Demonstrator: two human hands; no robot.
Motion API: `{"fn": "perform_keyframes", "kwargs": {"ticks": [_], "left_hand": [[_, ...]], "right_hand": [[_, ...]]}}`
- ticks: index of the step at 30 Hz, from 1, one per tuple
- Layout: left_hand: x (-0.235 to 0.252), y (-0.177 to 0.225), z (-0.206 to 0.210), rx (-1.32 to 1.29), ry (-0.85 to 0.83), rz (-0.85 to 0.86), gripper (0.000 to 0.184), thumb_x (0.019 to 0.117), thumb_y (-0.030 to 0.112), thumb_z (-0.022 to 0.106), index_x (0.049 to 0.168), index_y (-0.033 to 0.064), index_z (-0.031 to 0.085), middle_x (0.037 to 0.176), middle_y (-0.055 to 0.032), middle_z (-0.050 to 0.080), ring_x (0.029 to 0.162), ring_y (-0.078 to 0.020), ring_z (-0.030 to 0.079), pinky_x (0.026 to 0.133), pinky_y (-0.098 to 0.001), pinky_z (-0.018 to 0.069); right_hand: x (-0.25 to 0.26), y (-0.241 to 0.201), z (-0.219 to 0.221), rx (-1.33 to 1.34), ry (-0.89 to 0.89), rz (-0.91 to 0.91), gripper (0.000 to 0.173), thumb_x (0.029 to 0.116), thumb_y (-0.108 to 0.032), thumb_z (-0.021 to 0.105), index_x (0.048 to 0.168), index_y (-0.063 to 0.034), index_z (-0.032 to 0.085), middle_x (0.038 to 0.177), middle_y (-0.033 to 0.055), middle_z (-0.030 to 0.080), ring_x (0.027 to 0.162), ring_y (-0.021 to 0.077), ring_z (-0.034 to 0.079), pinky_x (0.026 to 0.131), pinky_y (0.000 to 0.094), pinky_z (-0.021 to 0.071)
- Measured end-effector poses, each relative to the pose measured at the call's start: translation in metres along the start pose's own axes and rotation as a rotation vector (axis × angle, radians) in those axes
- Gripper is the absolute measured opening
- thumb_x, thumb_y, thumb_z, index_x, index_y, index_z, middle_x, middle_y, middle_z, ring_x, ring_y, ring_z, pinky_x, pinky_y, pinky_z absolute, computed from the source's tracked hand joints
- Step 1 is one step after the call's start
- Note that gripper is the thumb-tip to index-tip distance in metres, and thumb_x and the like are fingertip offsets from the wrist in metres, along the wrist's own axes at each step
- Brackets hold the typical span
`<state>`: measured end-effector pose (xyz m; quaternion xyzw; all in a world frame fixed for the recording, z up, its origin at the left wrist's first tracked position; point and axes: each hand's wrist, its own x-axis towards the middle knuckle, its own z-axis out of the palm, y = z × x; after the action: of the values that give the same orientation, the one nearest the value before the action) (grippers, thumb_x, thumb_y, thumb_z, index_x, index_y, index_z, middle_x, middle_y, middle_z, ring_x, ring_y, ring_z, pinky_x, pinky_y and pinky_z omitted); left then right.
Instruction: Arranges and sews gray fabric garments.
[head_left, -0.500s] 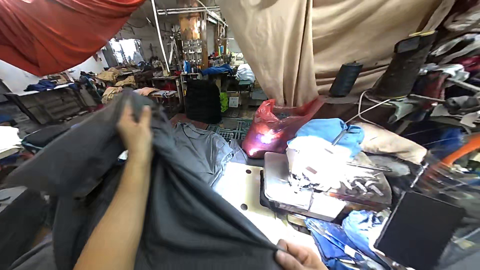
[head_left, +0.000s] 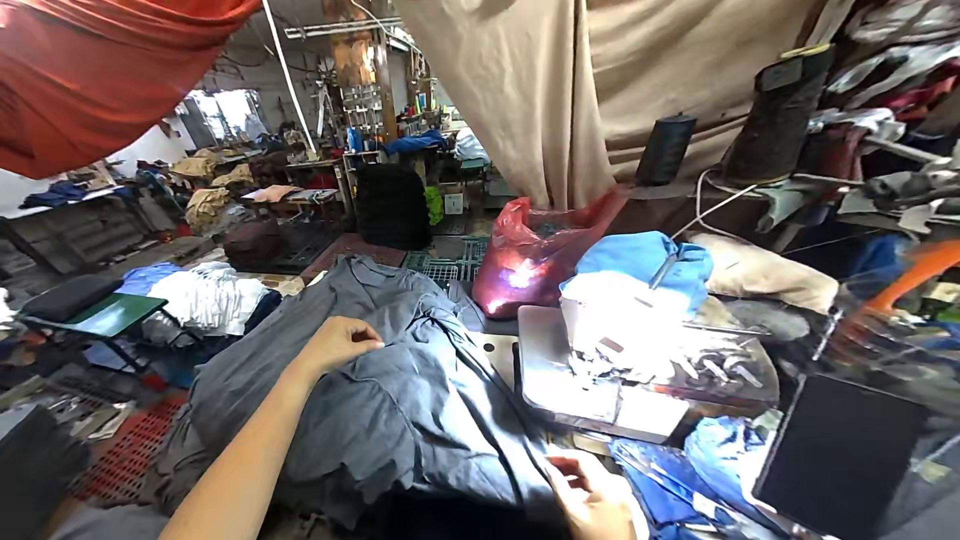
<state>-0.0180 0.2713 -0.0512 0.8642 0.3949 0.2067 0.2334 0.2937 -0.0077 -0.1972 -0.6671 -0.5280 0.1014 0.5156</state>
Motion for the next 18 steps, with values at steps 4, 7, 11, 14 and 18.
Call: {"fn": "perform_keyframes", "kwargs": {"ticks": [4,7,11,14,18], "left_hand": [[-0.010,-0.020,0.027,0.096,-0.247,-0.003,0.022,0.0971,0.023,0.070,0.105,0.0032,0.077,0.105,-0.0117,0.075,0.104,-0.0235,0.069,0.099,-0.0455,0.0518],[-0.018,-0.026,0.060,0.328,-0.398,0.041,0.026,0.1005,0.020,0.063,0.122,0.0079,0.073,0.129,-0.0127,0.069,0.130,-0.0330,0.058,0.113,-0.0553,0.0387],[-0.023,-0.027,0.076,0.471,-0.361,-0.054,0.028,0.1009,0.022,0.063,0.123,0.0073,0.070,0.126,-0.0182,0.066,0.127,-0.0379,0.056,0.111,-0.0556,0.0389],[-0.026,-0.025,0.075,0.436,-0.324,-0.047,0.024,0.1015,0.019,0.062,0.116,0.0031,0.072,0.125,-0.0201,0.064,0.125,-0.0376,0.057,0.110,-0.0533,0.0420],[-0.033,-0.009,0.062,0.302,-0.218,-0.015,0.025,0.1047,0.016,0.055,0.117,-0.0011,0.069,0.118,-0.0195,0.069,0.111,-0.0347,0.068,0.099,-0.0529,0.0517]], "right_hand": [[0.021,-0.035,0.064,0.137,-0.286,-0.036,0.015,0.0936,-0.011,0.067,0.101,-0.0006,0.074,0.092,0.0099,0.074,0.080,0.0159,0.072,0.077,0.0347,0.0611],[0.032,-0.055,0.112,0.066,-0.527,0.140,0.021,0.0966,-0.018,0.064,0.107,-0.0022,0.074,0.095,0.0109,0.075,0.085,0.0206,0.072,0.082,0.0404,0.0593],[0.045,-0.072,0.152,-0.198,-0.681,0.344,0.041,0.0962,-0.039,0.068,0.123,-0.0081,0.069,0.121,0.0143,0.066,0.110,0.0299,0.066,0.093,0.0510,0.0530],[0.049,-0.075,0.162,-0.265,-0.676,0.381,0.031,0.0975,-0.034,0.066,0.118,-0.0106,0.070,0.121,0.0129,0.065,0.110,0.0297,0.066,0.090,0.0513,0.0537],[0.044,-0.059,0.152,0.127,-0.578,0.404,0.019,0.0942,-0.019,0.067,0.103,-0.0030,0.068,0.094,0.0113,0.069,0.082,0.0229,0.069,0.076,0.0430,0.0582]]}}
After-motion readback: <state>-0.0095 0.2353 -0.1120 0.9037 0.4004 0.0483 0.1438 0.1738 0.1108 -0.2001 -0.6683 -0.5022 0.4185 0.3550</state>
